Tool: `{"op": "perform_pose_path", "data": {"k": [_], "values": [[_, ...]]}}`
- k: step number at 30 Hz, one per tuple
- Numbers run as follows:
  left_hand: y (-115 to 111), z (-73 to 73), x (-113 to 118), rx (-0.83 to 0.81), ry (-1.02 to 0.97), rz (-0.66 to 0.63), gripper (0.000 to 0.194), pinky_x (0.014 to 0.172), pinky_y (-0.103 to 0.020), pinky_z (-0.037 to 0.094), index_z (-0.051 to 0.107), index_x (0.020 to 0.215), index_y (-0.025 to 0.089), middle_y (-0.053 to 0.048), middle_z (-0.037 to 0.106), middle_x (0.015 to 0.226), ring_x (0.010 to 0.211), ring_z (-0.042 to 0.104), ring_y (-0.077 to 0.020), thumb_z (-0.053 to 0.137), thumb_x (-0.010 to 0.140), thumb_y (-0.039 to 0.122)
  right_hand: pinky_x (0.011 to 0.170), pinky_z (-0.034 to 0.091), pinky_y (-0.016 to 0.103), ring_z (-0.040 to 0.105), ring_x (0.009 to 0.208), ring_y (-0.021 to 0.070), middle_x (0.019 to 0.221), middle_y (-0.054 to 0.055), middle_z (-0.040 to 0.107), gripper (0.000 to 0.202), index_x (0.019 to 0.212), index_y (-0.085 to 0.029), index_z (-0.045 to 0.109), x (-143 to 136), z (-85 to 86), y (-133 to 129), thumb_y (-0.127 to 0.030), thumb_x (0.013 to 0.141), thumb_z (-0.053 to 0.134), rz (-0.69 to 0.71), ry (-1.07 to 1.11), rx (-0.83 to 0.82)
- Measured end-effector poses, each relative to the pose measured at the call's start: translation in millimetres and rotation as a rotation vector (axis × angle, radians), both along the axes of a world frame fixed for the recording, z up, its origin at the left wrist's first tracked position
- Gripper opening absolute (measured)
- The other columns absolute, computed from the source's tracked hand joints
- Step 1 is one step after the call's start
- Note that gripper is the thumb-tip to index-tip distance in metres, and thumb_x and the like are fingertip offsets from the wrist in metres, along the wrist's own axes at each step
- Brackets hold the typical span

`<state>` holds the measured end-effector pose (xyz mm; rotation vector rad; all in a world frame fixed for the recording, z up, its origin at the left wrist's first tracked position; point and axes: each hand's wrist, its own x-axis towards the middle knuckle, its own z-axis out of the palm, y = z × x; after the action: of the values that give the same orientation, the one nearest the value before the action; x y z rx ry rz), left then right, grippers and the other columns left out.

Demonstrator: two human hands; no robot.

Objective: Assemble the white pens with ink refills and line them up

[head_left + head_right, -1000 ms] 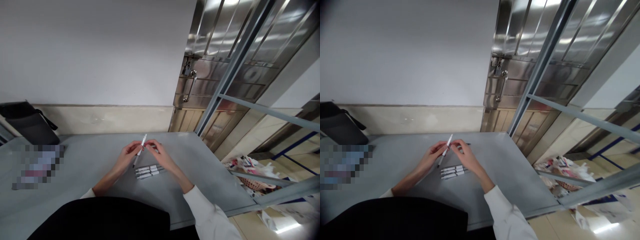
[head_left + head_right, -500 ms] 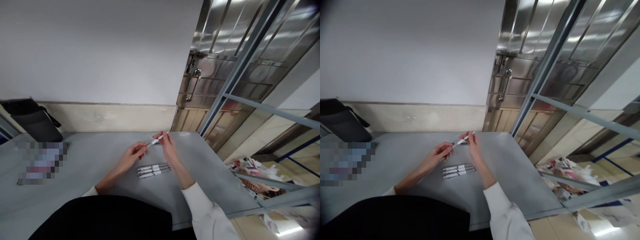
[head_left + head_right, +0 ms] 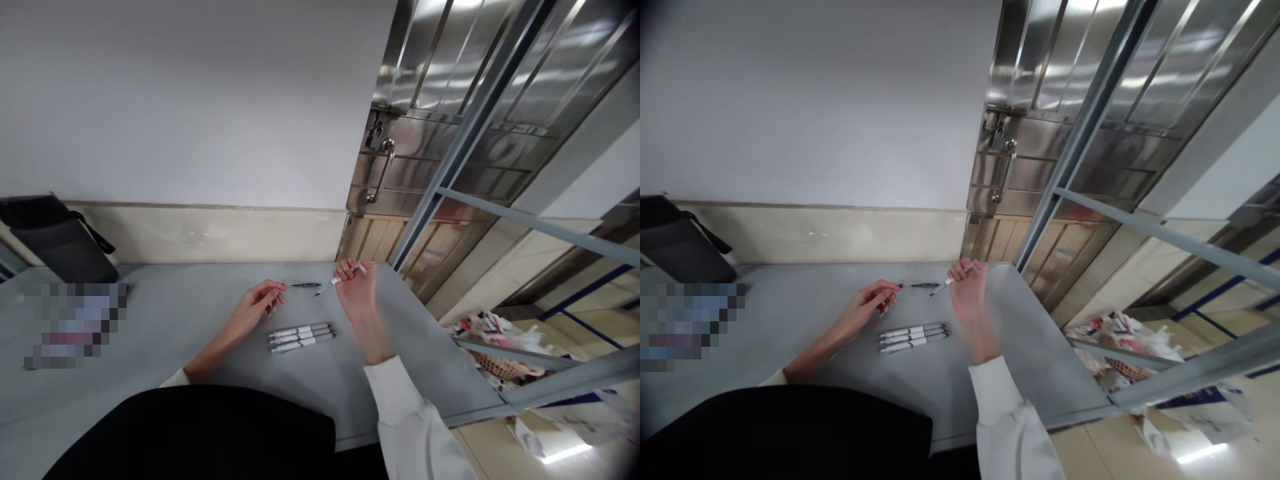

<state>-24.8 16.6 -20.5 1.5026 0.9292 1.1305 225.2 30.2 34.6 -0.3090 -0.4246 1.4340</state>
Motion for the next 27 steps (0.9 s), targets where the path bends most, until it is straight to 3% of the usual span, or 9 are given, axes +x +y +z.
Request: {"op": "perform_pose_path", "data": {"k": [14, 27], "values": [[2.4, -7.0, -6.4, 0.04, 0.149, 0.074, 0.03, 0.06, -0.027, 0.042, 0.072, 0.107, 0.019, -0.003, 0.07, 0.084, 0.071, 0.057, -0.0172, 0.059, 0.096, 0.043, 0.054, 0.041, 0.022, 0.033, 0.057, 0.0144, 0.068, -0.005, 0.027, 0.031, 0.076, -0.023, 0.048, -2.9, -0.3, -4.2, -0.034, 0.104, 0.042, 0.031, 0.03, 0.089], [1.2, -7.7, -6.5, 0.062, 0.212, 0.068, 0.03, 0.061, -0.027, 0.042, 0.071, 0.109, 0.02, -0.004, 0.07, 0.085, 0.073, 0.058, -0.0182, 0.054, 0.099, 0.043, 0.055, 0.041, 0.022, 0.032, 0.058, 0.0142, 0.068, -0.005, 0.026, 0.023, 0.079, -0.022, 0.053, -3.8, -0.4, -4.8, -0.03, 0.1, 0.047, 0.032, 0.005, 0.114]]}}
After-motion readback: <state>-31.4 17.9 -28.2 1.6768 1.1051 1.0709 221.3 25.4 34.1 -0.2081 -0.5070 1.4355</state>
